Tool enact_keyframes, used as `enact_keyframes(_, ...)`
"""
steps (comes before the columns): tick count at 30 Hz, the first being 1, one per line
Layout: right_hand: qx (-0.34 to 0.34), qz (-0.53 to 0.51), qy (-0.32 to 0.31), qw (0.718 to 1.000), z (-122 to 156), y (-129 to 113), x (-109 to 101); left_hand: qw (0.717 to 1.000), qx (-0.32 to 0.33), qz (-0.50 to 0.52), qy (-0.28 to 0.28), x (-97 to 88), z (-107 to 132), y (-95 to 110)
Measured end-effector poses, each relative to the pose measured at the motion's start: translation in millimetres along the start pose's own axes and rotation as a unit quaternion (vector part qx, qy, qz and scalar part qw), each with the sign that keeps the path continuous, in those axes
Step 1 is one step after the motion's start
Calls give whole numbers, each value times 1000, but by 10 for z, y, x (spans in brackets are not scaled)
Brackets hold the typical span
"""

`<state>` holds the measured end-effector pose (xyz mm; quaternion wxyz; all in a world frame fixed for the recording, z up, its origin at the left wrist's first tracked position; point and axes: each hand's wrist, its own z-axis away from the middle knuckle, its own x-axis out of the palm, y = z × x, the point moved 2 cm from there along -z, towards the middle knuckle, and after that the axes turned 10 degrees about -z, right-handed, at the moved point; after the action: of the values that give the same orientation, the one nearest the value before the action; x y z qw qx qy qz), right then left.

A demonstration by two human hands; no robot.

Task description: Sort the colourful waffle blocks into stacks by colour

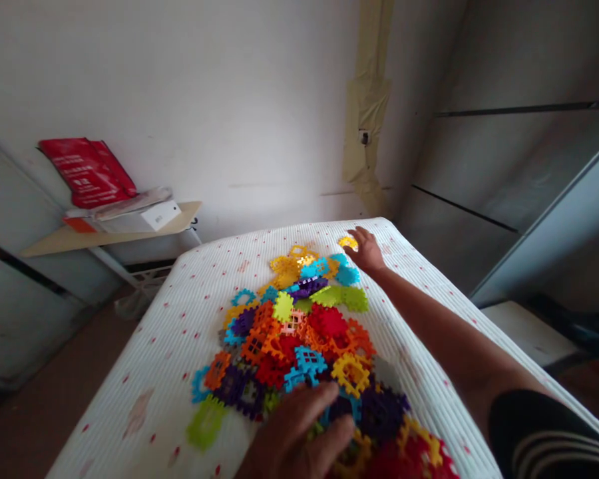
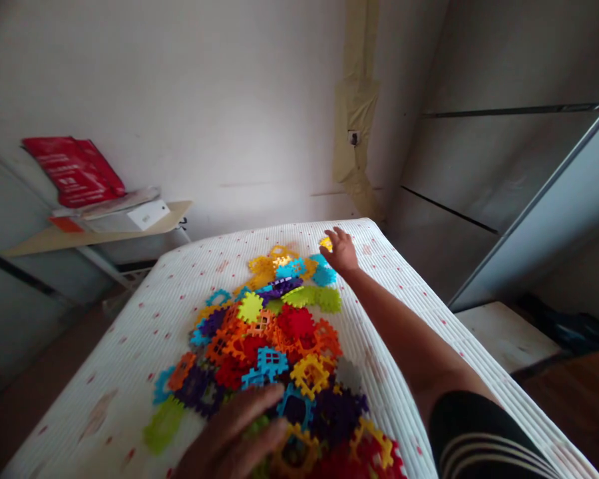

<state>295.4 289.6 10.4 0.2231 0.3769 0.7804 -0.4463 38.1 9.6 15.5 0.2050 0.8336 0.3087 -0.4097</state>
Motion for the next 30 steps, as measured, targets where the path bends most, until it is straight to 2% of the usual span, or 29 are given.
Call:
enact_keyframes(1,63,25,1,998,-108,162,-18,1000,-26,6,-17,-90,-64,-193)
enact_keyframes(3,193,49,-6,980,-266,410,-25,993,-110,-4,-45,-208,-192,-714)
enact_keyframes(5,288,51,-37,956,-363,525,38,975,-219,-14,-29,-210,-265,-1315)
enact_keyframes(7,309,50,-90,945,-426,500,183,954,-297,-24,-42,-71,-258,-1840)
enact_keyframes(9,260,53,-147,953,-459,368,388,934,-353,-9,-59,146,-203,-2194)
enact_keyframes(10,220,55,-170,959,-461,278,499,927,-367,7,-71,261,-179,-2293)
enact_keyframes(13,96,48,-211,972,-412,-9,796,923,-370,63,-84,511,-189,-2337)
enact_keyframes(16,22,26,-239,970,-344,-266,984,915,-376,120,-83,571,-300,-2211)
enact_keyframes(19,-23,-7,-289,957,-315,-527,1107,900,-396,165,-70,526,-388,-2110)
enact_keyframes(23,-88,-71,-369,922,-278,-886,1234,879,-425,214,-26,485,-361,-2071)
enact_keyframes(27,-113,-122,-421,892,-164,-1131,1274,875,-400,271,-24,480,-276,-2039)
enact_keyframes(30,-117,-156,-447,873,-67,-1271,1249,855,-422,302,-8,439,-233,-2005)
